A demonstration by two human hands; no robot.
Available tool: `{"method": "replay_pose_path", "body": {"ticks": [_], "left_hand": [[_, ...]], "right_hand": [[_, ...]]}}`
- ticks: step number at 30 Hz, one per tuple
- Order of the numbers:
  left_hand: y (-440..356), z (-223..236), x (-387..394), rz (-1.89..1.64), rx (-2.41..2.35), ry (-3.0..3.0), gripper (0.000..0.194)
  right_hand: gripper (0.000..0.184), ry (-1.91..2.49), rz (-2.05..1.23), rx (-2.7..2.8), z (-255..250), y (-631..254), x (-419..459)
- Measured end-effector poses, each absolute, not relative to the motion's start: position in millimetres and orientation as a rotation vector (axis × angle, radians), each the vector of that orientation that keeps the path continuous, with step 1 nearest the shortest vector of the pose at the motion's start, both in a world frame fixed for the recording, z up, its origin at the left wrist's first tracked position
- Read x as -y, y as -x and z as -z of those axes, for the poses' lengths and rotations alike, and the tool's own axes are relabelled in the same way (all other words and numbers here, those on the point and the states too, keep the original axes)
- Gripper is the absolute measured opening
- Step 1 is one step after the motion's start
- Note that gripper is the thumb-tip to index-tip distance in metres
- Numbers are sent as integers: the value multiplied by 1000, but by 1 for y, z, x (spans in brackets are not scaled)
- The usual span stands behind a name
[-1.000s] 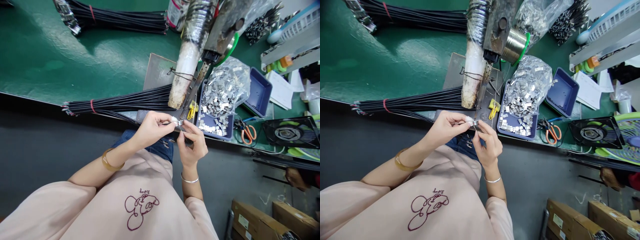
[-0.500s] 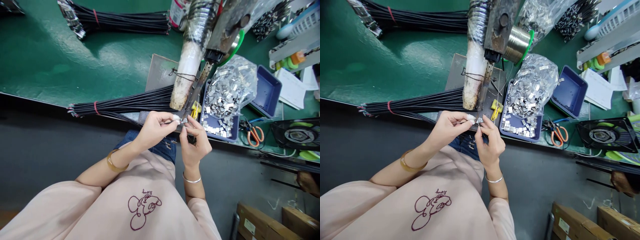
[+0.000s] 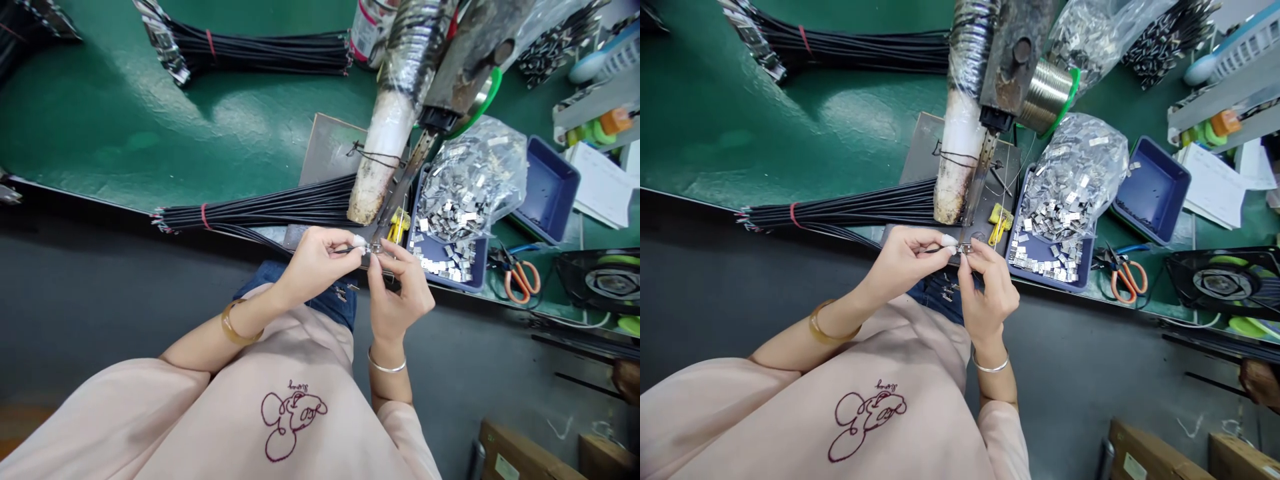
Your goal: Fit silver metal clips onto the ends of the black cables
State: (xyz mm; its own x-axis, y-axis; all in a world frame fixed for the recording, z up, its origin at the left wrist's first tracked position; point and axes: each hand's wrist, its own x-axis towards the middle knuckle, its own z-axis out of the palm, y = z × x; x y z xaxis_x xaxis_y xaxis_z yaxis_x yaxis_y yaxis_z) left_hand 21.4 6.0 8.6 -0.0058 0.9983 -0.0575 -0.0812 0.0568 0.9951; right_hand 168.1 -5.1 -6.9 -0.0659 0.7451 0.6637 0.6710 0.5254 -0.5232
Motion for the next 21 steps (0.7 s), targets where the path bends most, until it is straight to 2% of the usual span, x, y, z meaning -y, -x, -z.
{"method": "replay_pose_path", "body": {"ticks": [5, 9, 14, 21], "left_hand": [[-22, -10, -6, -1217, -1181, -1136, 13], [-20, -9, -7, -1218, -1174, -1117, 12], [-18, -9, -7, -1092, -1138, -1170, 14], [-19, -9, -7, -1111, -1158, -1193, 14]], "right_hand": [[16, 1194, -107, 1751, 2, -165, 7], [12, 1184, -130, 1773, 2, -166, 11], [14, 1180, -127, 1794, 5, -172, 14], [14, 1168, -43, 1829, 6, -173, 13]]}}
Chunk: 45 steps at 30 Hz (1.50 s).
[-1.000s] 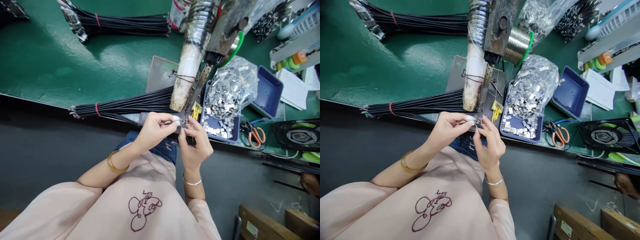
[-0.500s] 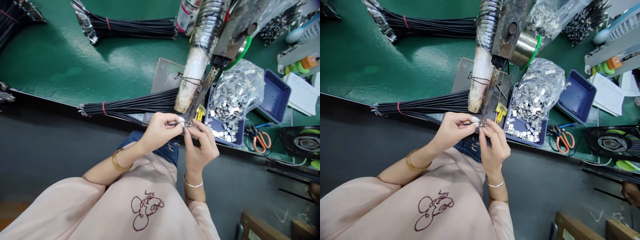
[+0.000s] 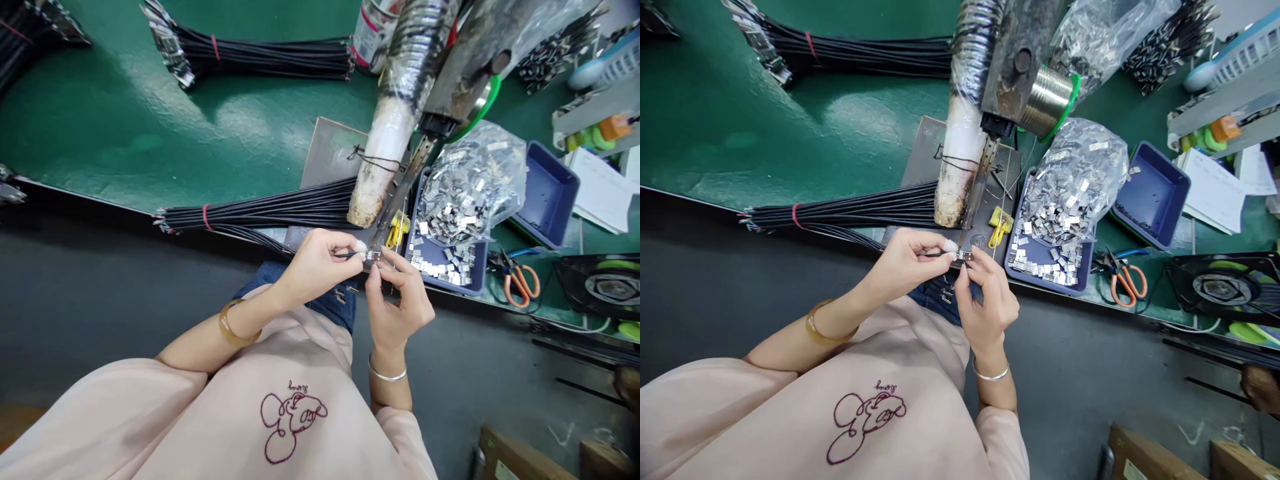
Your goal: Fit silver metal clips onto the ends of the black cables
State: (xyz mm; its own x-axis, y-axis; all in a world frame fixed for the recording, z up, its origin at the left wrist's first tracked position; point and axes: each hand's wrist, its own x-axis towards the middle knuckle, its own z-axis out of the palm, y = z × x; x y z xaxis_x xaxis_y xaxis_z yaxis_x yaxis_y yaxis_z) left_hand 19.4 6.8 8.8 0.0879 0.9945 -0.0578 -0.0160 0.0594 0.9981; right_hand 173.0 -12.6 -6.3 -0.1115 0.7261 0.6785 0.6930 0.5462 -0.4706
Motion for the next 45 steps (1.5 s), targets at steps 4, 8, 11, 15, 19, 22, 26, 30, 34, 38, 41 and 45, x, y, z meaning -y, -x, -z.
{"method": "replay_pose_path", "body": {"ticks": [4, 8, 11, 15, 19, 22, 26, 30, 34, 38, 41, 45], "left_hand": [[-20, -7, -6, -1129, -1170, -1204, 14], [-20, -6, -6, -1174, -1147, -1194, 13], [-20, -7, -7, -1190, -1145, -1188, 12], [-17, -6, -7, -1115, -1117, -1225, 15], [-15, -6, -6, -1063, -1133, -1273, 15], [-15, -7, -7, -1071, -1128, -1260, 15], [-17, -6, -4, -1077, -1167, -1314, 14], [-17, -2, 3, -1131, -1195, -1596, 16], [-14, 1, 7, -1242, -1130, -1844, 13], [-9, -1, 7, -1081, -1078, -1547, 17], [-7, -4, 7, -1008, -1045, -1392, 17], [-5, -4, 6, -1009, -1011, -1343, 20]], "right_hand": [[14, 1167, -6, 1840, 6, -171, 10], [14, 1153, 8, 1838, 3, -169, 7], [15, 1141, 17, 1844, 2, -169, 6], [17, 1124, 27, 1882, 3, -173, 7], [17, 1109, 30, 1907, 5, -177, 8], [15, 1110, 13, 1907, 5, -177, 8], [10, 1183, -99, 1830, 3, -177, 10], [6, 1377, -430, 1652, -1, -181, 10], [13, 1388, -741, 1691, -3, -184, 6], [6, 1179, -426, 1900, -1, -186, 4], [12, 1088, -106, 2033, -1, -190, 6], [12, 1203, -18, 1756, -4, -191, 14]]}}
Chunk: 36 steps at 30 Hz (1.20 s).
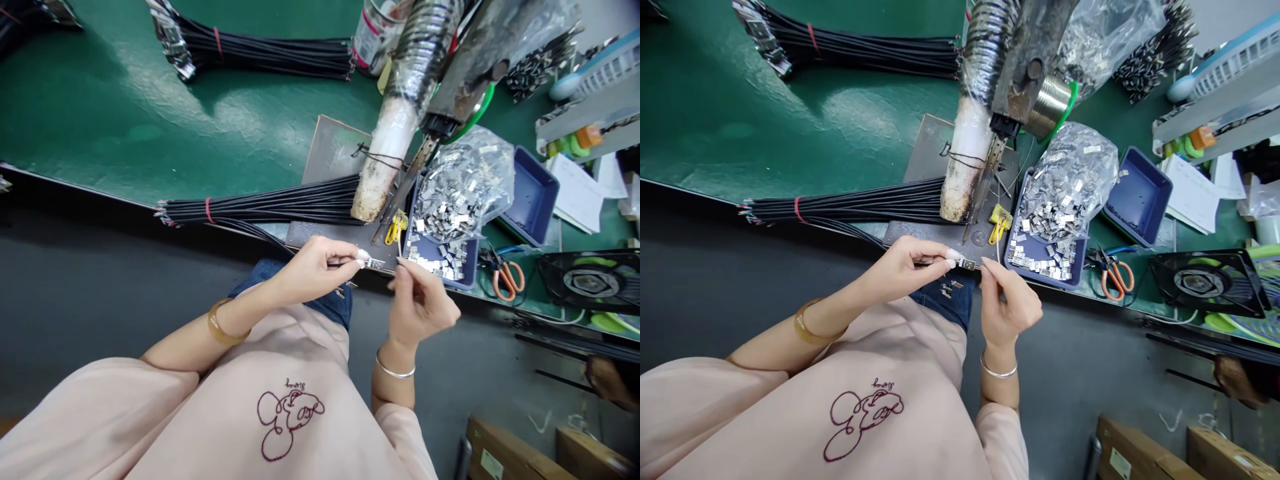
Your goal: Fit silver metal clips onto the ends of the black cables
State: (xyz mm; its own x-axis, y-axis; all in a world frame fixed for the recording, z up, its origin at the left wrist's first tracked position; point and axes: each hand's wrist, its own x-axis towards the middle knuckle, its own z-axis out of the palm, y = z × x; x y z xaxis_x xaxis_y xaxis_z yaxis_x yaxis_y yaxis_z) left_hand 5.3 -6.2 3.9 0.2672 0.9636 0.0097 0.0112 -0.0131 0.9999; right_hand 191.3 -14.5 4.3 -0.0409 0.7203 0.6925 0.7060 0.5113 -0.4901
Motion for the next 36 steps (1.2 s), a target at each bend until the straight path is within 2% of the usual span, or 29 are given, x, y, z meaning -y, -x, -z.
{"method": "replay_pose_path", "body": {"ticks": [4, 12, 20, 36], "left_hand": [[-6, -3, 4, -1021, -998, -1283, 27], [-13, -2, 0, -1064, -1047, -1196, 22], [-18, -2, -7, -1112, -1107, -1088, 18], [-17, -6, -8, -1043, -1096, -1058, 16]], "right_hand": [[8, 1206, -102, 1419, -6, -187, 22], [13, 1168, 37, 1878, 1, -179, 17], [9, 1158, -165, 1797, 10, -174, 6], [14, 1134, -178, 1907, 1, -176, 13]]}}
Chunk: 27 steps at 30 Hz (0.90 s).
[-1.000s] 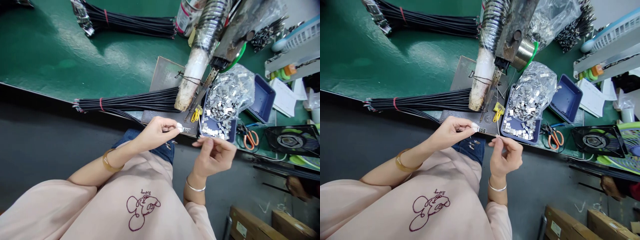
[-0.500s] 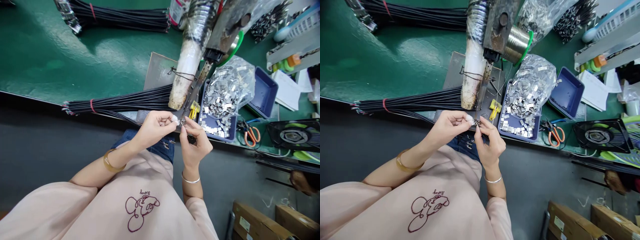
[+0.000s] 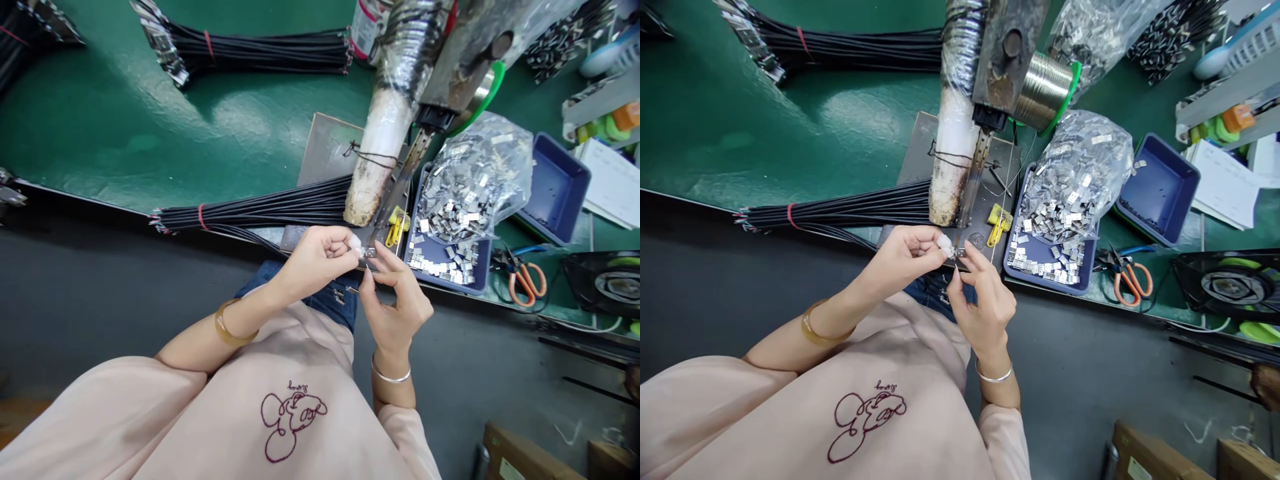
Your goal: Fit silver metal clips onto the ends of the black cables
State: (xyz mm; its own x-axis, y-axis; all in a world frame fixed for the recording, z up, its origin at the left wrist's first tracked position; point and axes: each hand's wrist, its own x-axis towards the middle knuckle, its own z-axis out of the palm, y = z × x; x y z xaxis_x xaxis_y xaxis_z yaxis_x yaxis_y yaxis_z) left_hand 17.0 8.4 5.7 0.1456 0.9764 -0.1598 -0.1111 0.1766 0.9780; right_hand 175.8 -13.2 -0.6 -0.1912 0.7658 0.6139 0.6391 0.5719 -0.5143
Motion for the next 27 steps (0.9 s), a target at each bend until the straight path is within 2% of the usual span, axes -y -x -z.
{"method": "replay_pose_path", "body": {"ticks": [12, 15, 18, 20, 23, 25, 27], "left_hand": [[-18, -8, -6, -1054, -1128, -1163, 16], [-15, -7, 0, -948, -1117, -1337, 14], [-12, -1, 12, -847, -1129, -1474, 13], [-11, 4, 21, -868, -1107, -1457, 14], [-7, 9, 26, -1059, -1097, -1442, 13], [-1, 11, 22, -1253, -1176, -1549, 13], [4, 12, 11, -1399, -1311, -1774, 15]], "right_hand": [[5, 1215, -270, 1850, -7, -184, 9], [3, 1194, -51, 1555, -14, -191, 9], [10, 993, 284, 1242, -27, -197, 9], [8, 967, 369, 1193, -36, -203, 10], [19, 1251, 118, 1375, -39, -221, 8], [12, 1568, -63, 1544, -33, -242, 1], [15, 1730, 25, 1695, -23, -264, -14]]}}
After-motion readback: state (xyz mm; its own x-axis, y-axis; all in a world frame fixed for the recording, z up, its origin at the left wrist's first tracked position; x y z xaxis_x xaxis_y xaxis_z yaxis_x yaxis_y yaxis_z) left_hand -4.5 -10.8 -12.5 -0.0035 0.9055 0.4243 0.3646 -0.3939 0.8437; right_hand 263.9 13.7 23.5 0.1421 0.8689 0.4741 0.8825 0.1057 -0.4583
